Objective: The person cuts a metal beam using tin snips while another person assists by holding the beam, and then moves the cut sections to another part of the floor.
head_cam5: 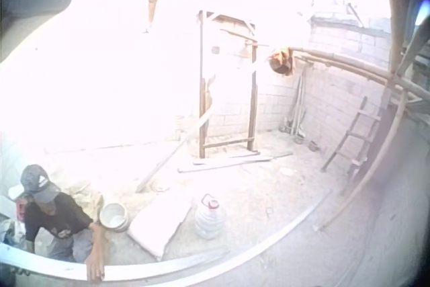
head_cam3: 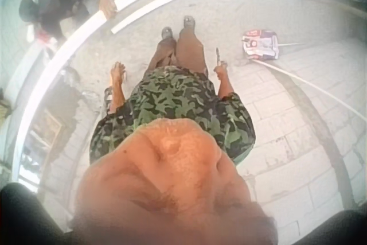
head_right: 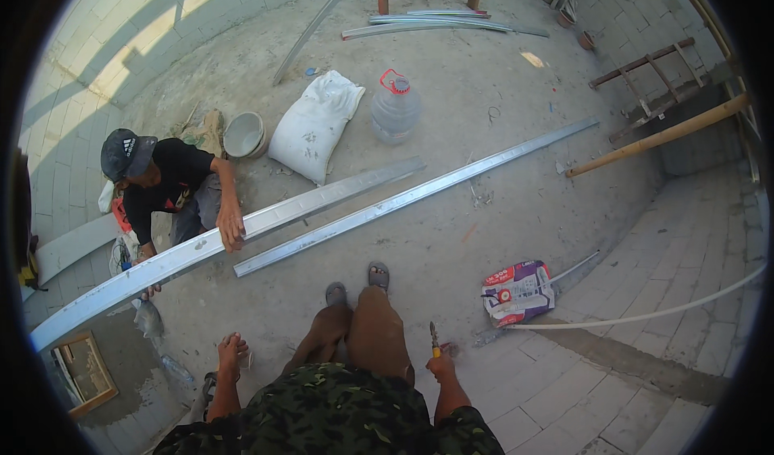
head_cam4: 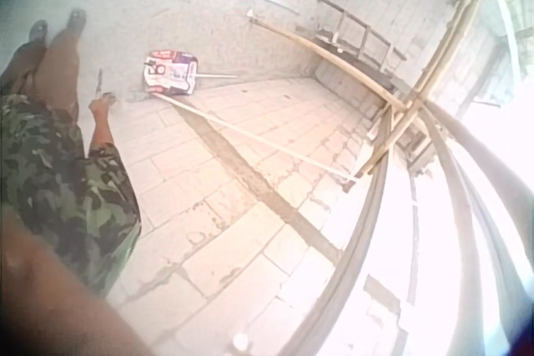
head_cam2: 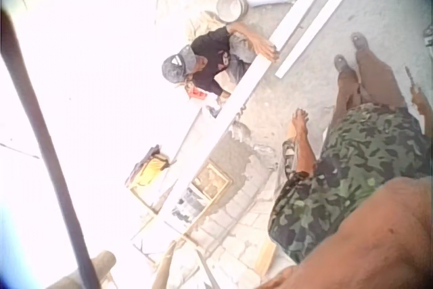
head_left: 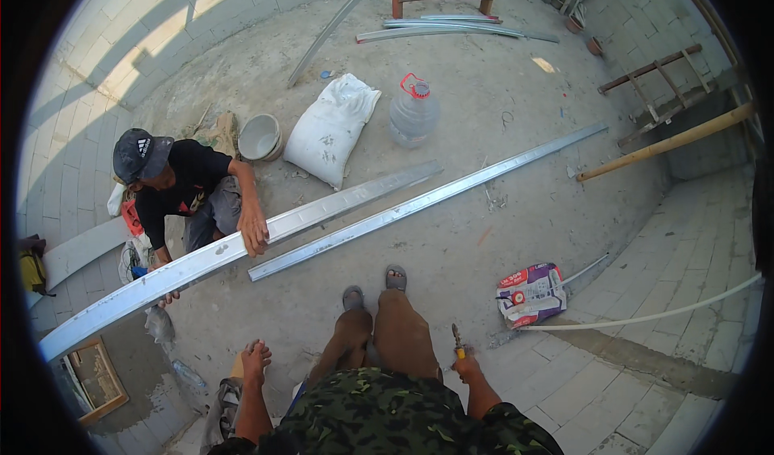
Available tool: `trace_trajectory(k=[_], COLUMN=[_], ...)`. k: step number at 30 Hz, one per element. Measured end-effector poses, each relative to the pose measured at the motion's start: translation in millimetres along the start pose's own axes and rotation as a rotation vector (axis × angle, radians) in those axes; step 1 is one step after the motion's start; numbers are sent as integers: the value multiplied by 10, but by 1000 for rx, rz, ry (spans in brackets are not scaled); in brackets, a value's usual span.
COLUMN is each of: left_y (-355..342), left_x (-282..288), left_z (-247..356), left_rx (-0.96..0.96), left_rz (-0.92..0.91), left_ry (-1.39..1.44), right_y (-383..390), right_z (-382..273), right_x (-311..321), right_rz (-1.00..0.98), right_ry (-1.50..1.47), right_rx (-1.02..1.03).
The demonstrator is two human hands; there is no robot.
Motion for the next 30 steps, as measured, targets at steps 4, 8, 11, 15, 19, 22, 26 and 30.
trace_trajectory(k=[4, 8, 11, 15, 19, 22, 26, 30], left_y=[85, 189, 174, 525, 776, 890, 917, 888], left_x=[-235, -318, -882, -1428, -2507, -2738, -2923, -2945], left_z=[65, 104, 19, 193, 529, 562, 329, 249], left_rx=[8, 32, 47, 37, 16, 3, 65, 105], left_rz=[16, 127, 82, 130, 56, 44, 47, 52], left_ry=[0, -18, 43, -6, 18, 3, -3, -20], right_y=[-77, -218, -755, -863, -1560, -1747, -1749, -1294], right_z=[52, -206, -92, -629, -548, -818, -1062, -1462], right_x=[267, 589, 1195, 2022, 3081, 3355, 3568, 3386], right_rz=[-49, -99, -61, -44, 236, 153, 186, 58], right_ry=[41, -57, 41, 165, 87, 150, 141, 215], right_rx=[81, -3, -21, 66, 121, 127, 141, 201])
Point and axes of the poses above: each hand's wrist, its own y-axis away from the middle knuckle, its own x-axis out of the back of the hand, z = x × y, the point moved 8 cm from there along -y, towards the middle knuckle
